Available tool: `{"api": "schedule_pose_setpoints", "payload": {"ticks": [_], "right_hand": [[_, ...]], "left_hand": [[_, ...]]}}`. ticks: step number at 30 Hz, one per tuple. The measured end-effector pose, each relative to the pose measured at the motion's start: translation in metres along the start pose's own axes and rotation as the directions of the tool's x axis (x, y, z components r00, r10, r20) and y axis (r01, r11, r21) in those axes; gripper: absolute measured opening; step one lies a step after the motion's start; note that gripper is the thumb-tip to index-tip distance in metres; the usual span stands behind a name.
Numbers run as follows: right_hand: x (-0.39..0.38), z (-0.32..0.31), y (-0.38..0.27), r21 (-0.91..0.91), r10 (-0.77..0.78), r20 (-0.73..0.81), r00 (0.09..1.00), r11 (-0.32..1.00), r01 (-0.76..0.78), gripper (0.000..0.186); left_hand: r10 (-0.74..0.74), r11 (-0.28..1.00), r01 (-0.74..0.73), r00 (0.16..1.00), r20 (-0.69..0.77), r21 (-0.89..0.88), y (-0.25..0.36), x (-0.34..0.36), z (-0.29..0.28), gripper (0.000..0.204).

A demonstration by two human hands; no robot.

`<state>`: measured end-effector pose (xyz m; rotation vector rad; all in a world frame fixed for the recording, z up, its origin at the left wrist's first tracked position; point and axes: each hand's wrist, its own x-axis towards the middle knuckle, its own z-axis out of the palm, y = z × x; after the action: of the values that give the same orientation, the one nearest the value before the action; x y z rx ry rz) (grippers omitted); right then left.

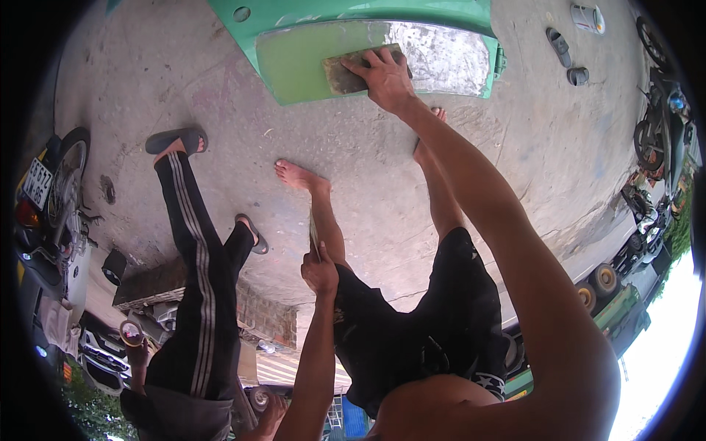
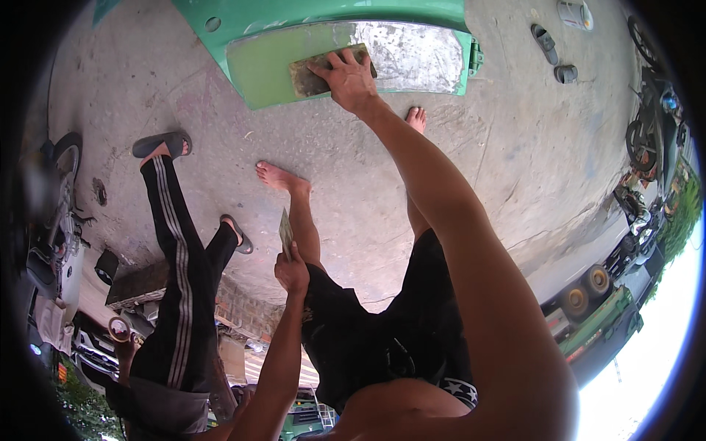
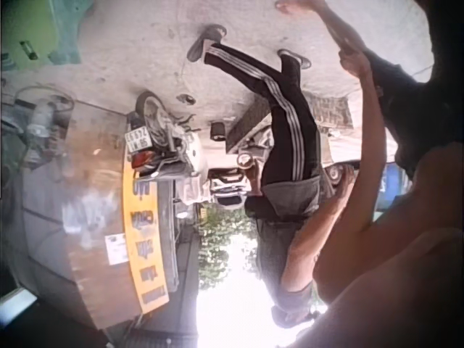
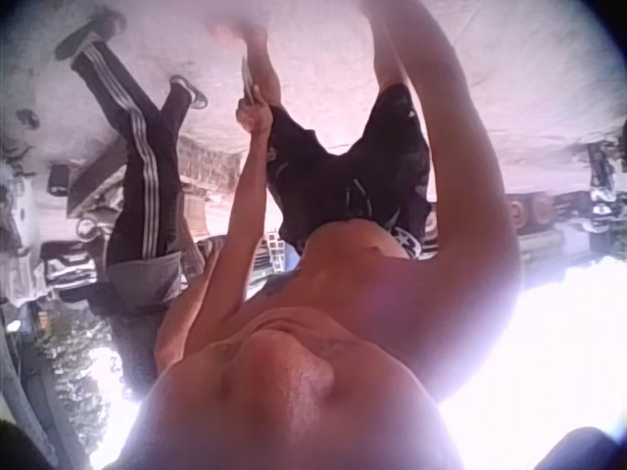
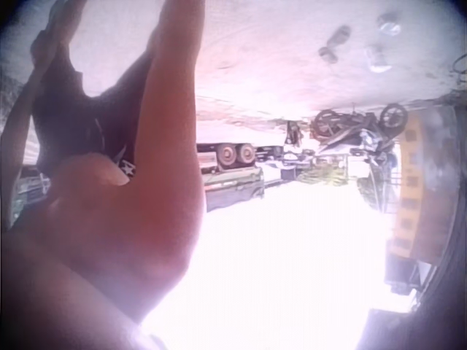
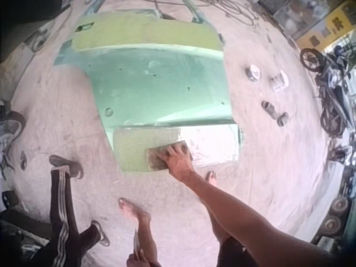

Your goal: The person mixes a green paste on metal spreaders and then applies it to a green car door frame to fill in gaps and smooth the surface.

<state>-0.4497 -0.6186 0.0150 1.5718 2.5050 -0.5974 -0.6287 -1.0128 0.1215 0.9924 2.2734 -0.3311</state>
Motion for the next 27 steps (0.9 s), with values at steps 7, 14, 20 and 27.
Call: {"api": "schedule_pose_setpoints", "payload": {"ticks": [7, 14, 20, 27], "right_hand": [[-0.085, 0.012, 0.027, -0.114, -0.234, 0.182, 0.955, 0.96, 0.257, 0.066], [-0.005, -0.035, -0.028, -0.032, -0.094, 0.02, 0.995, 0.995, 0.095, 0.073], [0.092, -0.027, -0.099, 0.101, 0.023, -0.016, 1.0, 0.995, -0.021, 0.056], [0.13, -0.019, -0.128, 0.021, 0.056, 0.031, 0.998, 0.998, -0.057, 0.055]], "left_hand": [[0.052, 0.998, -0.052, 0.999, 0.0, -0.043, 0.001, 0.005, 0.001, 0.041], [-0.011, 0.997, 0.01, 1.0, -0.006, -0.073, 0.009, 0.005, -0.011, 0.042], [-0.028, 0.992, 0.024, 0.999, -0.031, -0.126, 0.006, 0.007, -0.018, 0.037], [-0.036, 0.987, 0.037, 0.999, 0.008, -0.155, -0.007, 0.004, -0.015, 0.037]]}}
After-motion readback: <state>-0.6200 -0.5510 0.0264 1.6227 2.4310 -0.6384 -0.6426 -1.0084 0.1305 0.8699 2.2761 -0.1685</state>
